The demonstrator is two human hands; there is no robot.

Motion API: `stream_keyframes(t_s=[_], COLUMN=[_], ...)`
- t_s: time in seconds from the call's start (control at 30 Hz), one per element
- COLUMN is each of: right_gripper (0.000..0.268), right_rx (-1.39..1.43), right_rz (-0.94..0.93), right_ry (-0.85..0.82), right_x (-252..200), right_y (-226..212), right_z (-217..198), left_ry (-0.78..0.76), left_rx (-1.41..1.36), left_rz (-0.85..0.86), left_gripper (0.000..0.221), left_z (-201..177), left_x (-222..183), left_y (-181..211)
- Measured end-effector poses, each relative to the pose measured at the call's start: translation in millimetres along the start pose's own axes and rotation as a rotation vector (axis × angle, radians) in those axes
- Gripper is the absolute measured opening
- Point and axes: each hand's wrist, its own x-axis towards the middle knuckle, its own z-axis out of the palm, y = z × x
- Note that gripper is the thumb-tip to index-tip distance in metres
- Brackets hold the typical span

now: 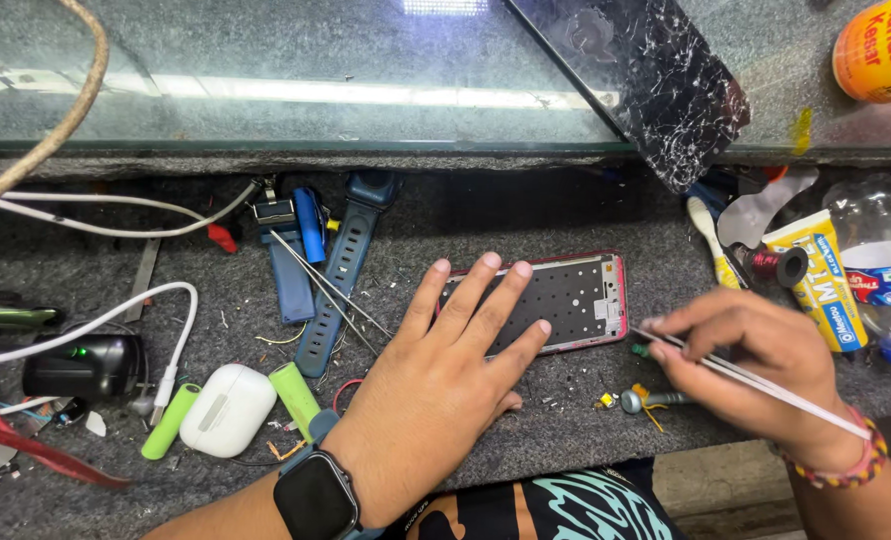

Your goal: The person uses tweezers to remove small components and adhesive residue from the interior of a red smartphone frame. The person then removes a metal shielding plate and places it on the workbench.

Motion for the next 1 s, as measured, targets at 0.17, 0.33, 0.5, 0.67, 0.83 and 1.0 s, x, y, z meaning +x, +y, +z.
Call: stream_keyframes(t_s=[0.17,0.33,0.5,0.67,0.83,1.0], right_gripper=[0.023,0.032,0.037,0.038,0.037,0.023], right_rx=[-0.183,-0.088,0.002,0.133,0.333,0.708], right_rz=[-0.138,-0.283,-0.289,-0.287,-0.284,-0.093], right_ry=[-0.016,0.032,0.163,0.103,0.109,0.281], right_x=[-19,-28,-28,-28,-40,-60], right_y=[-6,-23,-38,-36,-24,-9], right_z=[2,18,52,51,46,56], left_ry=[0.016,0.107,0.164,0.182,0.191,0.233], left_rx=[0.002,0.02,-0.175,-0.17,-0.262,-0.254], left_rz=[0.051,0.173,0.318,0.334,0.279,0.208], left_gripper=[0.05,0.029,0.026,0.021,0.013,0.01], left_z=[-2,-10,-12,-16,-16,-24], left_x=[1,3,4,4,7,8], left_y=[1,8,15,12,16,10])
